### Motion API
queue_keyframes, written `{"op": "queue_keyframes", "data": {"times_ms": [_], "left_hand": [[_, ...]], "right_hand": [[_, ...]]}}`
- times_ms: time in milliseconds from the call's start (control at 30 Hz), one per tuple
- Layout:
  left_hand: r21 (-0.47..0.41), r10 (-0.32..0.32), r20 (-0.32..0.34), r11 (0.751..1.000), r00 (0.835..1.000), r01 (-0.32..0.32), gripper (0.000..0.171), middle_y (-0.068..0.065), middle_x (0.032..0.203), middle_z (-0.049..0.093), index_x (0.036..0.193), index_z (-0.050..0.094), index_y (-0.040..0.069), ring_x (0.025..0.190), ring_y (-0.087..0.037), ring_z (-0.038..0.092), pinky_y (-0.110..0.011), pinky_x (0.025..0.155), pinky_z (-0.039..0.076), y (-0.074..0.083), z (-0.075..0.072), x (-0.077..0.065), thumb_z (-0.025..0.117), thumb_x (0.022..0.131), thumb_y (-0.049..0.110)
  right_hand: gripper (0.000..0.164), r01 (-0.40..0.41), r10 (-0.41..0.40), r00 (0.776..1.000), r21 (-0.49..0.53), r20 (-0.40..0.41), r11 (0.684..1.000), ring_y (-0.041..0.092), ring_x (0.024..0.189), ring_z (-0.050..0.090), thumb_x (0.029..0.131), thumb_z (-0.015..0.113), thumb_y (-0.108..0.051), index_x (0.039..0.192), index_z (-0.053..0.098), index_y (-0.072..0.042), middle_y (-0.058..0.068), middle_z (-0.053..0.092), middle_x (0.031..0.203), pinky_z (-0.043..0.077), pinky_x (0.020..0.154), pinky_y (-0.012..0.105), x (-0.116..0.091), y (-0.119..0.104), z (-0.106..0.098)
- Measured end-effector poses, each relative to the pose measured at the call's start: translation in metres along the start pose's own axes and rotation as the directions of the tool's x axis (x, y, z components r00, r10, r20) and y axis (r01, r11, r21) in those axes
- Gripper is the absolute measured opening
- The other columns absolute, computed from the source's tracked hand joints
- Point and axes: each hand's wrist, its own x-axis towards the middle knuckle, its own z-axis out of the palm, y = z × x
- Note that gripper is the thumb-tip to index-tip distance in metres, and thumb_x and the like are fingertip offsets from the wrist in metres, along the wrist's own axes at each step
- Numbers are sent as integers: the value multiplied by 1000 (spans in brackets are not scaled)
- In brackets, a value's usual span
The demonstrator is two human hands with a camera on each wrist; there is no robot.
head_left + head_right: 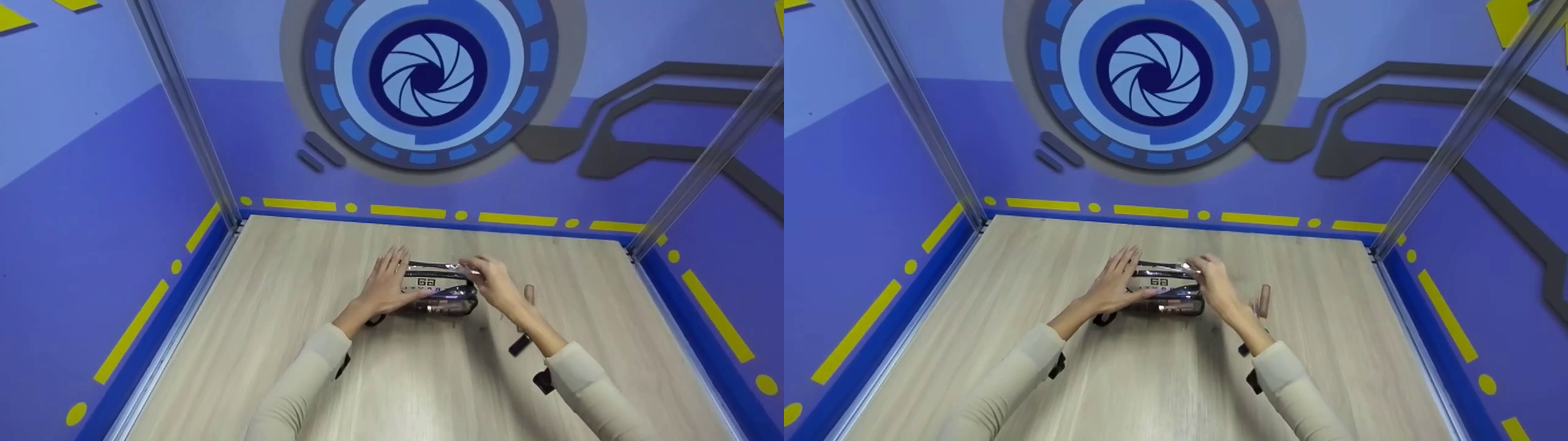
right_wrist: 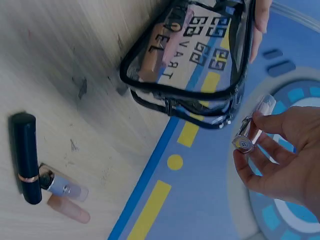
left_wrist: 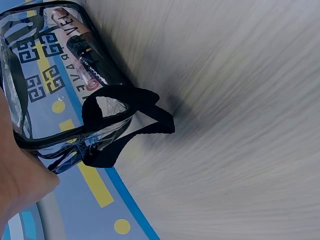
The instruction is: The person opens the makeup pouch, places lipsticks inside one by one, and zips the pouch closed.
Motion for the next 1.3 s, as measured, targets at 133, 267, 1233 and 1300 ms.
{"op": "queue_keyframes", "data": {"times_ms": [133,267,1233,1300], "left_hand": [[0,12,-10,1000,1000,-12,115,-8,174,7,166,8,11,161,-32,5,-54,130,9,-1,0,0,39,87,88],[-13,25,-13,1000,1000,-25,114,-9,174,8,165,9,10,161,-34,6,-56,130,11,-2,2,0,40,87,87],[3,10,-4,1000,1000,-10,110,-9,174,7,166,8,11,162,-31,3,-54,130,8,0,1,0,48,90,79],[1,6,-6,1000,1000,-6,109,-9,174,8,166,8,11,161,-32,5,-55,130,9,2,0,-1,49,90,79]], "right_hand": [[20,24,-23,999,-19,34,1000,35,87,70,85,72,13,105,74,8,20,74,95,60,79,47,0,-3,11],[17,112,-113,994,-61,-6,992,32,80,69,82,74,14,97,76,6,18,71,89,60,72,44,-1,-3,19],[25,247,-236,965,-93,115,965,34,84,71,81,63,24,94,76,8,20,72,92,63,76,42,-2,8,6],[22,178,-175,982,-55,70,982,35,82,72,82,63,23,93,76,9,22,73,91,64,76,41,-1,14,-5]]}}
